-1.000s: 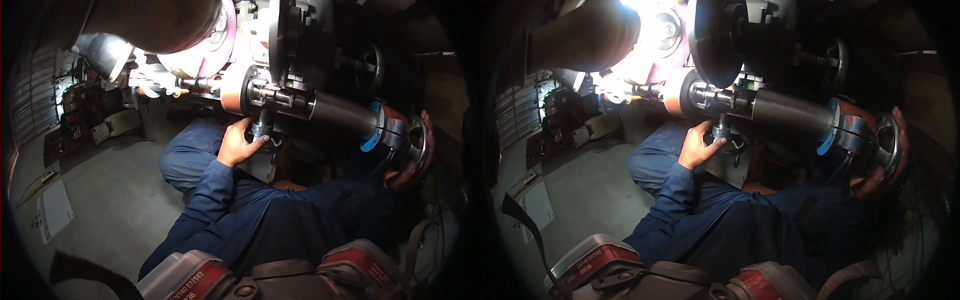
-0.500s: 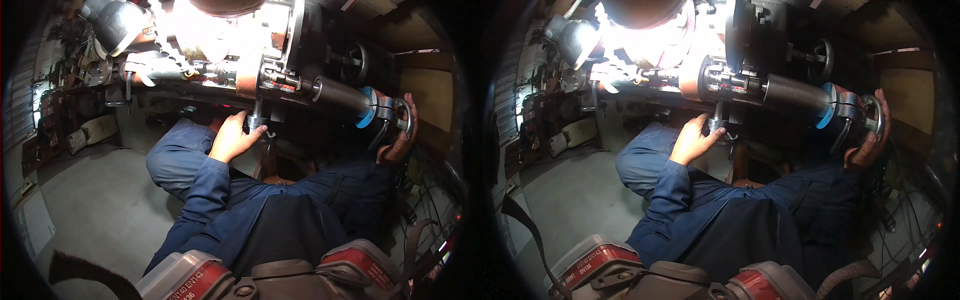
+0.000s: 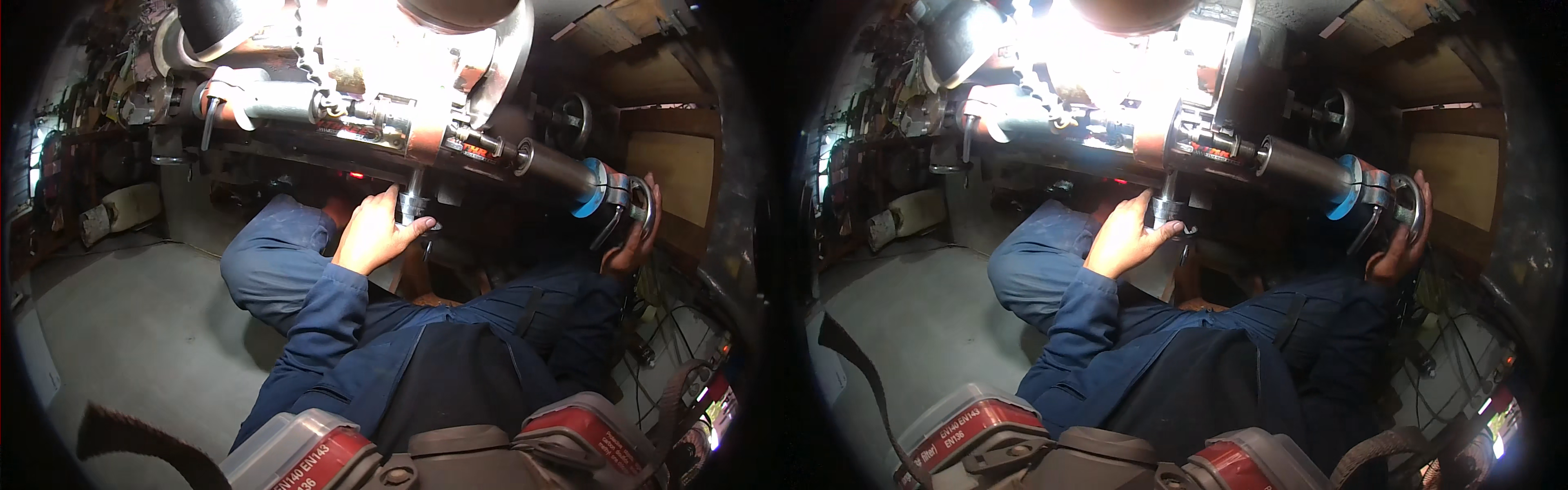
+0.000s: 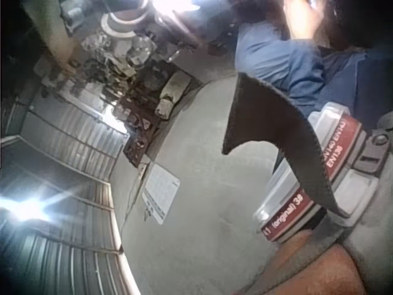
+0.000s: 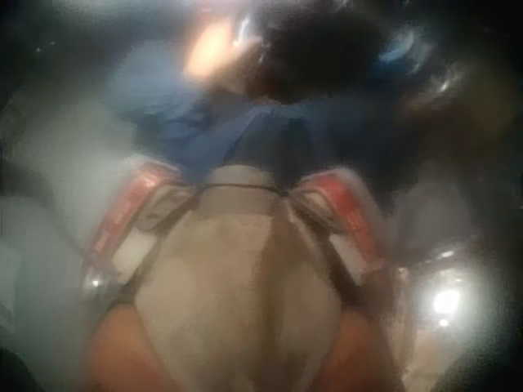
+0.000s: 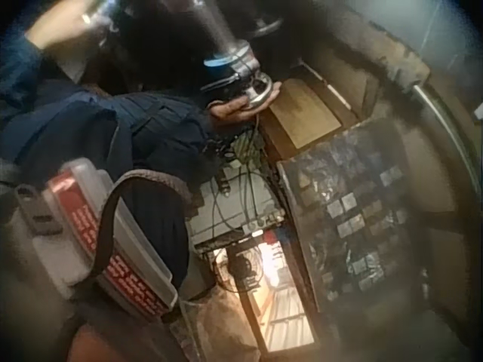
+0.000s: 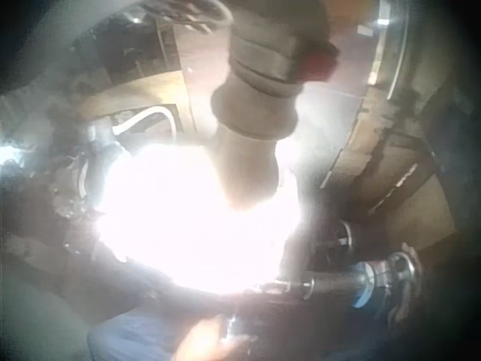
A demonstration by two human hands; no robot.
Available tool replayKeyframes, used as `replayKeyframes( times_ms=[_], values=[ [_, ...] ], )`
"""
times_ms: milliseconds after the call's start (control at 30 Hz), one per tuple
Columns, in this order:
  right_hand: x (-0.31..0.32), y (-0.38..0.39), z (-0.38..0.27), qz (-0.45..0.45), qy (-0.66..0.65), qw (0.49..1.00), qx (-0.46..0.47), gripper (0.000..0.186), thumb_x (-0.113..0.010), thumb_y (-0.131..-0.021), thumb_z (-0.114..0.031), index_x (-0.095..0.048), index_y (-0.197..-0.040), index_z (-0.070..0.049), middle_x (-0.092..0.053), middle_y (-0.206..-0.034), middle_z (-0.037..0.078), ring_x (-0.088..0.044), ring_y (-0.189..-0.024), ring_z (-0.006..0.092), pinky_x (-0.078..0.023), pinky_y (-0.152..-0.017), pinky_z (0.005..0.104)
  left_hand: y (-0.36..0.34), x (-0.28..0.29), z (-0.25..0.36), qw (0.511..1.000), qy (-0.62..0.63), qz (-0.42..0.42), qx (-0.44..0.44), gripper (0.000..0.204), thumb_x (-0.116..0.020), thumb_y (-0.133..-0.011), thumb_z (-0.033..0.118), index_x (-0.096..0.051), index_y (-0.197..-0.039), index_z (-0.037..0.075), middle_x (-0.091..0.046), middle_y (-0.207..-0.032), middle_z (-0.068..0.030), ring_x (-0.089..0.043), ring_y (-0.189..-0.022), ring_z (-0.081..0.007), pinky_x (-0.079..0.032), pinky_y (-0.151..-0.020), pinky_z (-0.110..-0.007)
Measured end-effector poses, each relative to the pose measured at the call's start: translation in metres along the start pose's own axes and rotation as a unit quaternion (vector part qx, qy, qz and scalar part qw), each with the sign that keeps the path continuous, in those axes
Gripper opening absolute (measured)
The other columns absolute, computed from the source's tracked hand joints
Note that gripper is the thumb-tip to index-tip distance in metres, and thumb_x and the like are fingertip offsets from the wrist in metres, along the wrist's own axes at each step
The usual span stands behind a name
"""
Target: The person sharpens a metal tool by placing it against a rotating grinding wheel on a lathe-like machine, turning the tool and adjusting its position against the wheel while seated on the floor.
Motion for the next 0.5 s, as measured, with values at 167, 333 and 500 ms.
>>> replayKeyframes(
  times_ms=[167,333,500],
  values=[
    [0.066,-0.009,0.086,0.142,-0.163,0.963,-0.162,0.054,-0.043,-0.102,-0.028,-0.036,-0.148,0.001,-0.042,-0.15,0.024,-0.049,-0.134,0.0326,-0.041,-0.111,0.0482,-0.001,-0.003,-0.002,0.999,0.014,0.031,-0.012,0.075,-0.071,-0.082,0.059,-0.058,-0.117,-0.005,-0.068,-0.101,-0.0246,-0.063,-0.101,-0.0421,-0.049,-0.093,-0.048],
    [-0.003,-0.042,0.191,-0.081,-0.251,0.839,-0.477,0.05,-0.053,-0.101,-0.029,-0.044,-0.142,-0.001,-0.053,-0.137,0.019,-0.058,-0.121,0.0278,-0.05,-0.101,0.0441,-0.002,-0.007,-0.005,0.999,0.0,0.041,-0.016,0.078,-0.07,-0.082,0.061,-0.058,-0.118,-0.007,-0.068,-0.103,-0.0251,-0.063,-0.101,-0.0418,-0.049,-0.093,-0.047],
    [-0.067,-0.037,0.168,-0.217,-0.274,0.774,-0.529,0.043,-0.06,-0.099,-0.032,-0.051,-0.129,-0.003,-0.058,-0.116,0.014,-0.061,-0.1,0.0216,-0.052,-0.085,0.0384,-0.001,-0.005,-0.006,0.999,-0.001,0.031,-0.007,0.078,-0.07,-0.082,0.061,-0.058,-0.118,-0.008,-0.068,-0.103,-0.0253,-0.063,-0.101,-0.0419,-0.049,-0.093,-0.047]
  ],
)
Point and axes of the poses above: each hand's wrist, its own y-axis away from the middle knuckle, its own x-axis out of the back of the hand, z = x × y, the point moved 4 cm from there along -y, towards the middle knuckle
